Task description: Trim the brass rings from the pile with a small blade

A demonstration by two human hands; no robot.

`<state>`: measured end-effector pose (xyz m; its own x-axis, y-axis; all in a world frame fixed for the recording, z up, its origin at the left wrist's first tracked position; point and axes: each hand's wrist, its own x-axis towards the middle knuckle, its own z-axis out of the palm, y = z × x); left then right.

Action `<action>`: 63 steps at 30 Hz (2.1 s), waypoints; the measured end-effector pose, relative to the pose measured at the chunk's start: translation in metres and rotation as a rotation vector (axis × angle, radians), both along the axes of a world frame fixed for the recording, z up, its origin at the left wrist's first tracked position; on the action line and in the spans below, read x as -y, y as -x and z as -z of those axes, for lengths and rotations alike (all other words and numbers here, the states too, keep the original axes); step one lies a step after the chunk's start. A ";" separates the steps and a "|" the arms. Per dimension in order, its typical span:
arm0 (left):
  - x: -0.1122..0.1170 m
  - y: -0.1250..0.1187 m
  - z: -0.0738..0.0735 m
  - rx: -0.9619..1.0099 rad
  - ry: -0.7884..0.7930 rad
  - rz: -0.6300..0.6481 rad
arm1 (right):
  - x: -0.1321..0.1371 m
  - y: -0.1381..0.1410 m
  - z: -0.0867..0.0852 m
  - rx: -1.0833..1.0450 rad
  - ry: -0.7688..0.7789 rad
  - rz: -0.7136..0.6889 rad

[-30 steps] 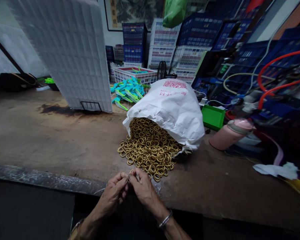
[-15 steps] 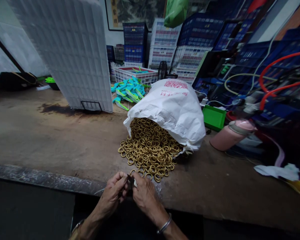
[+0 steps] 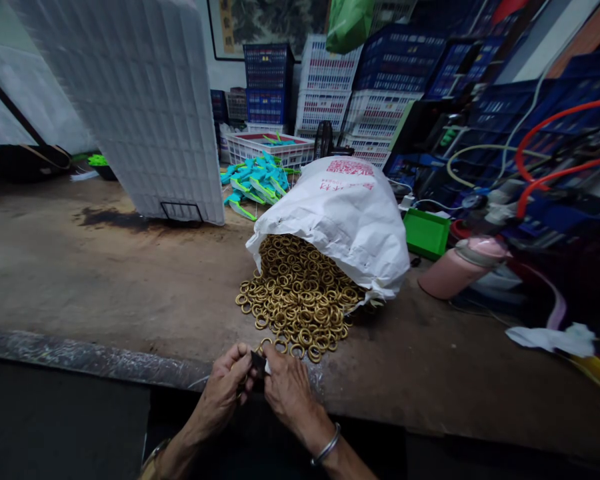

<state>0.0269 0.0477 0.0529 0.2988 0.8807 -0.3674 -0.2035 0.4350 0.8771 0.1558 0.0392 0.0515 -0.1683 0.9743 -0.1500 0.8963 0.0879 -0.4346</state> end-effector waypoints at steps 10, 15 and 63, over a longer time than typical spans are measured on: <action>0.010 0.014 -0.009 0.261 0.109 0.011 | -0.008 -0.014 0.019 0.044 -0.110 0.208; 0.003 0.017 -0.010 0.336 0.156 -0.059 | -0.011 -0.011 0.015 -0.012 -0.148 0.223; 0.000 -0.003 0.002 0.105 0.076 0.008 | -0.017 0.002 -0.005 -0.747 0.006 0.283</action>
<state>0.0298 0.0480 0.0506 0.3463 0.8491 -0.3989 -0.2889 0.5011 0.8158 0.1535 0.0560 0.0563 0.0276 0.9945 -0.1007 0.3561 -0.1039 -0.9286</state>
